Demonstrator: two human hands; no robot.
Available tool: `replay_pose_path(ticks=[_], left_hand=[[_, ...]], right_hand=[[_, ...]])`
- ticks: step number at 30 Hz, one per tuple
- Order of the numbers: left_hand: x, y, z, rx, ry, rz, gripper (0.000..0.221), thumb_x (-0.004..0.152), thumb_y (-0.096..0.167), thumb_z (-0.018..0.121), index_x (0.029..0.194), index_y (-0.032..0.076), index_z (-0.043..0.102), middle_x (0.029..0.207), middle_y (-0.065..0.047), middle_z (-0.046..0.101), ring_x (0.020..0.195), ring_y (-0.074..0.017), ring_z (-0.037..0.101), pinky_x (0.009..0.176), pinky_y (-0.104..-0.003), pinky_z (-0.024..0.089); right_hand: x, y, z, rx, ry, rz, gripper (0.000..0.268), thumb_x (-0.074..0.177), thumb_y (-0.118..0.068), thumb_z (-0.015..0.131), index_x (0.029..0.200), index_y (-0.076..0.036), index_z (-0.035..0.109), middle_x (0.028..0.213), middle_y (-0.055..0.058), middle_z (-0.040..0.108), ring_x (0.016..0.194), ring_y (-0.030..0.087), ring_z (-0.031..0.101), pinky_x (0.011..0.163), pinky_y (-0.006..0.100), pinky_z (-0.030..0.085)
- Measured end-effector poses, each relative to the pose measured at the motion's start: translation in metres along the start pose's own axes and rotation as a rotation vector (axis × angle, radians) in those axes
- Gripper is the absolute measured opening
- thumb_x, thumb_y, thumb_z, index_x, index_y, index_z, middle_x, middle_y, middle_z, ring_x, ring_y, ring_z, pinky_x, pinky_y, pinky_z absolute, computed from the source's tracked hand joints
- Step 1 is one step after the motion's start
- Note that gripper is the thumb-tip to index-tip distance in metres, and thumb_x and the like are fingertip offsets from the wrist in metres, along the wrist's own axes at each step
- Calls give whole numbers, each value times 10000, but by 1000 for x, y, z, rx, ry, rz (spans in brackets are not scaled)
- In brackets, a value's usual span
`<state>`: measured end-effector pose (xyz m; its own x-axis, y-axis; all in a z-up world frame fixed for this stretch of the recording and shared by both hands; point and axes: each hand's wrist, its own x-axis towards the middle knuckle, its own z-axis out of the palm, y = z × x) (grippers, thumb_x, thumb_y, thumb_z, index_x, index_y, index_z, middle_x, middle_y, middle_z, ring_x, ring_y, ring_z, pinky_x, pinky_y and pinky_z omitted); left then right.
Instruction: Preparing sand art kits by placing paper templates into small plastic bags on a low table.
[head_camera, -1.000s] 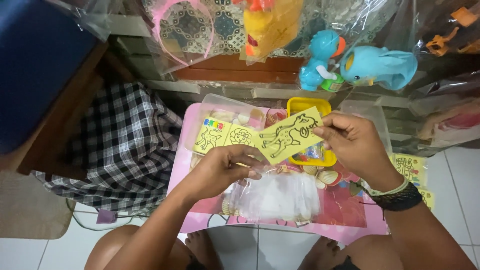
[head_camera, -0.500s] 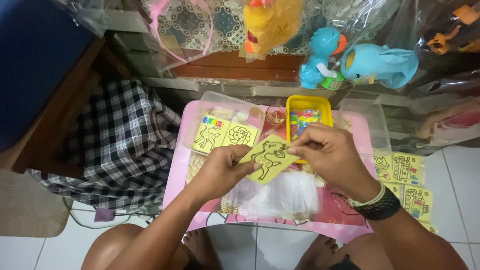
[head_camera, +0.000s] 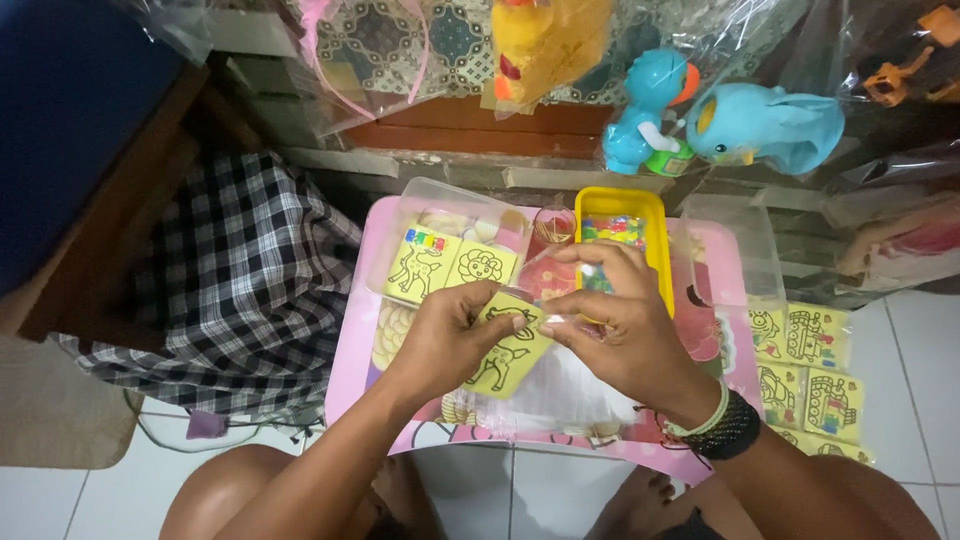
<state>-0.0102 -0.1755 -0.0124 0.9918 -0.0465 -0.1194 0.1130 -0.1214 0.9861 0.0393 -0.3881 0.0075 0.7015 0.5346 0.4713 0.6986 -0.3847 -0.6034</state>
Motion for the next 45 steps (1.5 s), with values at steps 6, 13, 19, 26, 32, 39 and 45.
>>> replay_pose_path(ticks=[6,13,19,26,32,39,45], left_hand=[[-1,7,2,-51,-34,-32,199,880,68,759,1066,-1,758,765,-133,774,693,-130,598,655,-285,538],[3,6,-1,334,-121,-106,213,861,162,742,1053,73,771,825,-193,790,898,-405,767,798,-472,571],[13,8,-11,494,34,-171,236,840,239,762,1064,170,793,832,-102,807,941,-355,758,841,-450,575],[15,-4,-25,490,124,-140,116,852,165,764,928,78,764,639,-171,707,708,-392,697,749,-440,547],[14,-2,-25,515,108,-129,119,853,173,765,876,60,738,577,-179,672,639,-396,673,697,-435,544],[15,-3,-26,486,112,-148,62,856,146,769,870,87,754,591,-138,700,655,-344,687,710,-387,536],[15,-4,-29,447,110,-148,138,819,176,790,939,115,760,718,-173,745,851,-442,718,801,-462,552]], right_hand=[[-4,9,5,68,23,114,114,843,-123,811,937,-182,839,1254,118,631,1275,390,552,1112,527,337],[9,16,-8,62,-11,160,77,817,-147,843,888,-160,816,1284,112,615,1287,372,531,1113,517,340],[24,57,-44,116,-15,199,45,856,-101,808,882,-104,772,1234,156,678,1196,356,642,1076,493,412],[1,172,-24,-247,-194,577,199,921,-77,737,1112,-54,789,1077,193,756,1057,399,708,910,461,551],[-4,206,13,-640,-479,423,452,809,-160,819,1245,-76,731,1136,169,696,1117,371,672,961,447,548],[-5,213,9,-597,-481,479,246,875,-140,757,1118,-159,723,1053,92,701,1063,366,705,906,480,578],[11,156,-39,-599,-354,412,79,994,-201,606,958,-168,668,907,58,726,994,370,721,867,490,566]])
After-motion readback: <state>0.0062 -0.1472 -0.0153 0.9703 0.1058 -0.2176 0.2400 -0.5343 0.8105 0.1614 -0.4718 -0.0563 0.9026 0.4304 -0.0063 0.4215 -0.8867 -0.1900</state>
